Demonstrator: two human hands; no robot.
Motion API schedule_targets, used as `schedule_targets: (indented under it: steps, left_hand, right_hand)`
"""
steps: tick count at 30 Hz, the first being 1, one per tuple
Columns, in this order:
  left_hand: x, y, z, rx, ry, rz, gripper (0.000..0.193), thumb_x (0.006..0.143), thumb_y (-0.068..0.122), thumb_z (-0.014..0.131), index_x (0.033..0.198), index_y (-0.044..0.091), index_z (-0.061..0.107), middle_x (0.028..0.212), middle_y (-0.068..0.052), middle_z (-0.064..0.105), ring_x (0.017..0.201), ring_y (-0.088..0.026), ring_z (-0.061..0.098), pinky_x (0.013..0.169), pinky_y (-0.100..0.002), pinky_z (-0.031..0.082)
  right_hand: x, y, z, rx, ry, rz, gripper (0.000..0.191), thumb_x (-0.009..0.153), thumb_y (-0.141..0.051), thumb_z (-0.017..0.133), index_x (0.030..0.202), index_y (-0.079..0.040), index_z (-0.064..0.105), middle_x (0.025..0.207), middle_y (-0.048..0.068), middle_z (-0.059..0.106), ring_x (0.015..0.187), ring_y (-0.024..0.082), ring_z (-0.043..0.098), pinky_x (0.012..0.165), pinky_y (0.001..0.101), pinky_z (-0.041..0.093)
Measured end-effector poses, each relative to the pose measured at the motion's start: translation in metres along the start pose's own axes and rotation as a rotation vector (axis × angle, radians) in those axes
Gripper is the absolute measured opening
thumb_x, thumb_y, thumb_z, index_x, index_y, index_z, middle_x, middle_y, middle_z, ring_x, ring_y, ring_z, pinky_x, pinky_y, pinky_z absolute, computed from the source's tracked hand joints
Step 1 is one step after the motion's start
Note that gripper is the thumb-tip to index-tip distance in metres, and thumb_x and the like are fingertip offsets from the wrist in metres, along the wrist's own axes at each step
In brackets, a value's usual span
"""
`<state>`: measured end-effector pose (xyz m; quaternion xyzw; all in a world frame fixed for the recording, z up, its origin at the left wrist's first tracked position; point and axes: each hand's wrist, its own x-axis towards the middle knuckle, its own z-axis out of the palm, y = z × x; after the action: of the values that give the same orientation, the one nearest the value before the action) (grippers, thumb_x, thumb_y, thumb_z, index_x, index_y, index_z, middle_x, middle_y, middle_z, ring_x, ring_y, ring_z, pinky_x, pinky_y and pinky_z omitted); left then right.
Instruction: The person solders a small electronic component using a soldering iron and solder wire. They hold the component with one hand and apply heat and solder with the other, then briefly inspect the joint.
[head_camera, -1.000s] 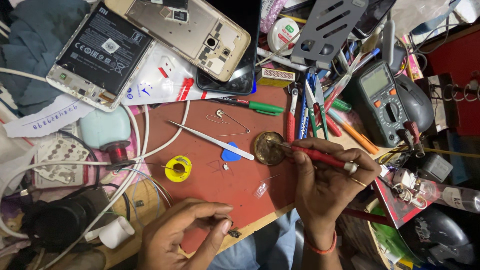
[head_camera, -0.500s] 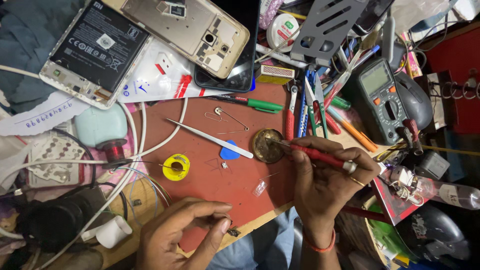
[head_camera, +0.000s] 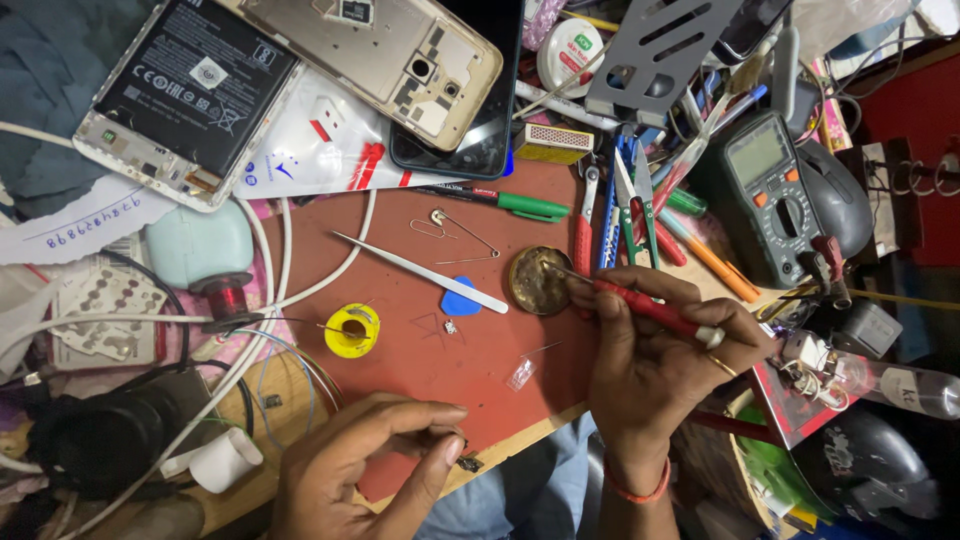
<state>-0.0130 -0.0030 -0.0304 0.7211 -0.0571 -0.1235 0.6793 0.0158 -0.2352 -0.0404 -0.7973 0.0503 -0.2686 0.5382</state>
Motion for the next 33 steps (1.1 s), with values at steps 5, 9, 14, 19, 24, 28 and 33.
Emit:
schedule_targets:
  steps: [5, 9, 14, 19, 24, 28, 33]
  left_hand:
    - [0.001, 0.001, -0.001, 0.010, -0.006, 0.008, 0.023, 0.082, 0.003, 0.081, 0.105, 0.002, 0.078, 0.092, -0.007, 0.079, 0.084, -0.012, 0.082, 0.076, -0.026, 0.065]
    - [0.001, 0.002, 0.000, 0.021, 0.002, 0.033, 0.023, 0.081, 0.003, 0.081, 0.104, 0.002, 0.078, 0.092, -0.007, 0.079, 0.085, -0.012, 0.082, 0.077, -0.026, 0.065]
    - [0.001, 0.004, 0.000, 0.022, 0.006, 0.003, 0.023, 0.081, 0.002, 0.081, 0.104, 0.002, 0.078, 0.091, -0.007, 0.079, 0.085, -0.012, 0.082, 0.077, -0.025, 0.065]
    - [0.001, 0.003, 0.000, 0.019, 0.008, 0.021, 0.023, 0.081, 0.002, 0.081, 0.104, 0.002, 0.078, 0.092, -0.007, 0.079, 0.085, -0.012, 0.082, 0.077, -0.025, 0.065]
    - [0.001, 0.004, 0.000, 0.034, 0.016, 0.009, 0.022, 0.081, 0.003, 0.082, 0.103, 0.002, 0.078, 0.091, -0.007, 0.080, 0.083, -0.011, 0.082, 0.076, -0.025, 0.065]
    - [0.003, 0.009, 0.000, 0.004, 0.023, 0.091, 0.021, 0.084, 0.000, 0.077, 0.105, 0.001, 0.078, 0.094, -0.008, 0.078, 0.085, -0.012, 0.080, 0.077, -0.024, 0.064]
    - [0.006, 0.018, -0.002, -0.011, 0.053, -0.034, 0.020, 0.088, -0.002, 0.074, 0.108, -0.001, 0.078, 0.093, -0.007, 0.072, 0.085, -0.012, 0.076, 0.074, -0.023, 0.065]
  right_hand:
    - [-0.002, 0.000, 0.002, 0.014, -0.016, -0.022, 0.051, 0.109, 0.014, 0.061, 0.118, -0.010, 0.017, 0.119, 0.029, 0.065, 0.100, 0.028, 0.077, 0.091, 0.0319, 0.067]
    - [-0.002, 0.004, 0.002, -0.056, 0.008, -0.062, 0.055, 0.104, 0.013, 0.066, 0.121, -0.010, 0.019, 0.116, 0.028, 0.064, 0.097, 0.026, 0.073, 0.087, 0.0309, 0.065]
    - [-0.004, 0.006, 0.001, -0.060, 0.014, -0.027, 0.052, 0.107, 0.012, 0.065, 0.115, -0.009, 0.018, 0.119, 0.029, 0.064, 0.101, 0.026, 0.073, 0.091, 0.0321, 0.065]
    - [-0.003, 0.003, 0.005, -0.033, 0.023, -0.016, 0.051, 0.109, 0.011, 0.063, 0.120, -0.009, 0.017, 0.118, 0.029, 0.065, 0.095, 0.028, 0.077, 0.089, 0.0346, 0.069]
    - [0.000, -0.007, 0.009, -0.115, 0.047, -0.025, 0.050, 0.110, 0.012, 0.062, 0.118, -0.008, 0.017, 0.115, 0.029, 0.066, 0.091, 0.030, 0.078, 0.085, 0.0354, 0.069]
    - [0.002, -0.008, 0.008, -0.029, 0.083, -0.033, 0.049, 0.109, 0.007, 0.063, 0.120, -0.009, 0.019, 0.107, 0.027, 0.068, 0.085, 0.028, 0.076, 0.083, 0.0352, 0.069]
    - [-0.025, -0.006, -0.007, 0.090, 0.326, -0.027, 0.044, 0.108, 0.000, 0.065, 0.125, -0.008, 0.025, 0.095, 0.023, 0.064, 0.077, 0.026, 0.069, 0.072, 0.0285, 0.056]
